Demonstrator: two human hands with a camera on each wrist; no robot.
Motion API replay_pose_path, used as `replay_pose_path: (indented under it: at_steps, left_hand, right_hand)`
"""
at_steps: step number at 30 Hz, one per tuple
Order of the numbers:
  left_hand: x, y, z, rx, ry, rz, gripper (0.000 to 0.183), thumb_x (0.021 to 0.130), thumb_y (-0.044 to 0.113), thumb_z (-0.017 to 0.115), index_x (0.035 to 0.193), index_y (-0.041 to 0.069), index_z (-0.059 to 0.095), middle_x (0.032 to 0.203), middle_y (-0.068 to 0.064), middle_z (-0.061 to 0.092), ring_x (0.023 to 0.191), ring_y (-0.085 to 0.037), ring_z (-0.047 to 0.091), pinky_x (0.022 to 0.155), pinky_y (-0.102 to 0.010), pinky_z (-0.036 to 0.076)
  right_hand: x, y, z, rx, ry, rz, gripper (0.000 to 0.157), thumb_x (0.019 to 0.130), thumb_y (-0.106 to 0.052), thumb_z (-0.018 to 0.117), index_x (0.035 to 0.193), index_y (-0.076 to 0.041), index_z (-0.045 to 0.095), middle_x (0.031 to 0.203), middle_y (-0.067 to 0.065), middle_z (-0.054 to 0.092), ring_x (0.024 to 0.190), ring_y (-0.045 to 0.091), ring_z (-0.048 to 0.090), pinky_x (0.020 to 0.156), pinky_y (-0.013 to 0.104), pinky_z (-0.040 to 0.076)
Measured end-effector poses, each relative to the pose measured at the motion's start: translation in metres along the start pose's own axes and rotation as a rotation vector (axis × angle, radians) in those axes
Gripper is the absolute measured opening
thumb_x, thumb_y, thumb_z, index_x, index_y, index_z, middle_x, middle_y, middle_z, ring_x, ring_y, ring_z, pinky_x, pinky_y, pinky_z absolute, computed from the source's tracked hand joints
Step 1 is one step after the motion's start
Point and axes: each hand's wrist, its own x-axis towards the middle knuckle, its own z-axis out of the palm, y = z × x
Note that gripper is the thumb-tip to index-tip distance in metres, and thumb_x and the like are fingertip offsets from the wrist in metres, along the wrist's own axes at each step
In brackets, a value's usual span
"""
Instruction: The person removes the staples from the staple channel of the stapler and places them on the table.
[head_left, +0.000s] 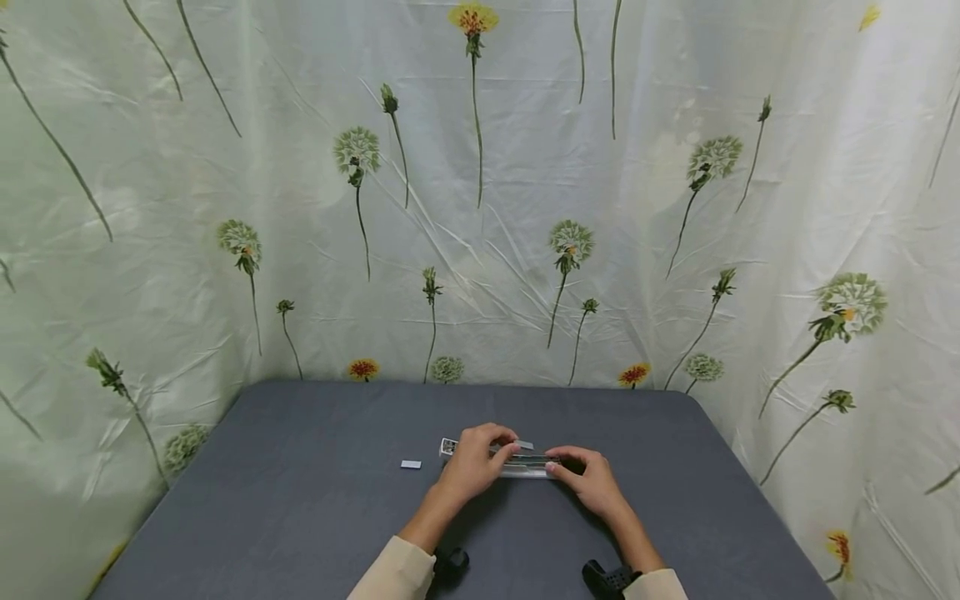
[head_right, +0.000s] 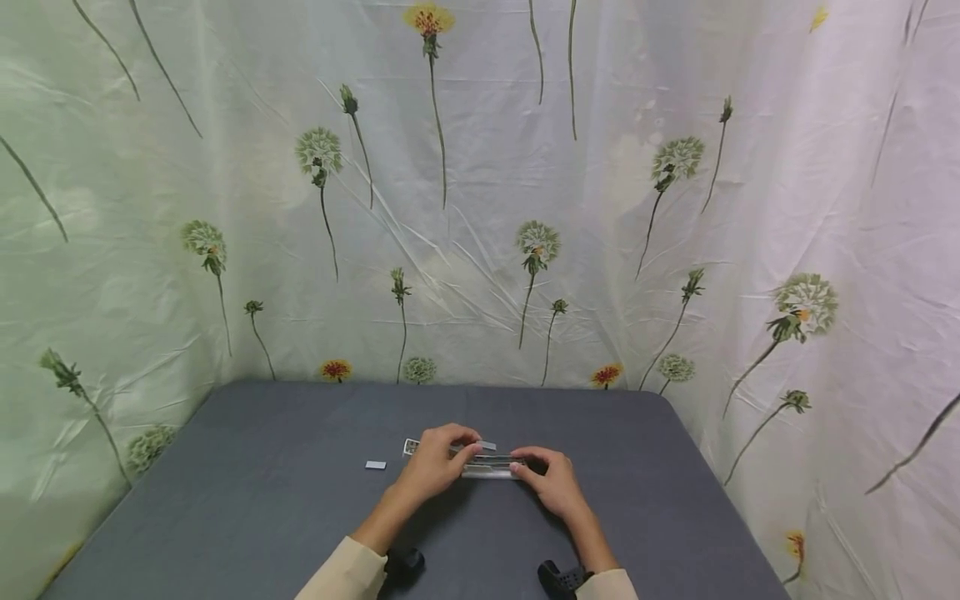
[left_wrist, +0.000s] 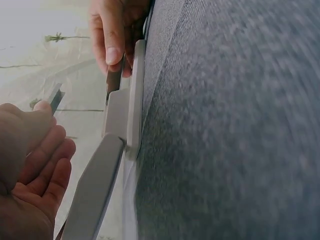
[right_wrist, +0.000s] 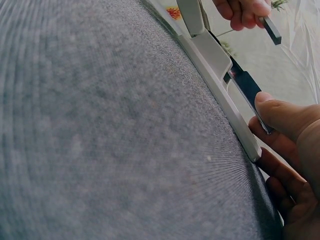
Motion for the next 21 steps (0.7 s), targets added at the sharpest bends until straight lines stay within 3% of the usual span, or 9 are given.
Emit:
replay_pose_path:
  at_steps: [4,9,21]
  left_hand:
    - [-0.003,0.001,-0.008,0.003,0.008,-0.026,0.015,0.099,0.028,0.071,0.107,0.017,0.078,0.101,0.003,0.076,0.093,-0.01,0.071,0.083,-0.031,0.06]
    - [-0.006,-0.002,-0.015,-0.011,0.038,0.001,0.015,0.097,0.027,0.073,0.106,0.016,0.077,0.099,0.003,0.076,0.092,-0.01,0.071,0.081,-0.031,0.059]
    - [-0.018,-0.012,-0.035,-0.035,0.098,-0.002,0.017,0.097,0.025,0.073,0.109,0.014,0.077,0.101,0.004,0.074,0.093,-0.011,0.071,0.076,-0.029,0.059]
  right_hand:
    - [0.0,0.0,0.0,0.009,-0.002,-0.002,0.021,0.089,-0.025,0.082,0.109,-0.021,0.08,0.107,-0.001,0.077,0.094,0.007,0.067,0.085,0.025,0.053]
    - [-0.001,-0.002,0.0,0.002,0.007,-0.009,0.021,0.09,-0.024,0.082,0.109,-0.017,0.08,0.107,0.002,0.077,0.093,0.006,0.067,0.084,0.025,0.053]
    - [0.0,-0.002,-0.001,-0.013,0.001,0.0,0.019,0.088,-0.023,0.083,0.107,-0.023,0.08,0.104,-0.004,0.077,0.093,0.007,0.066,0.086,0.026,0.052]
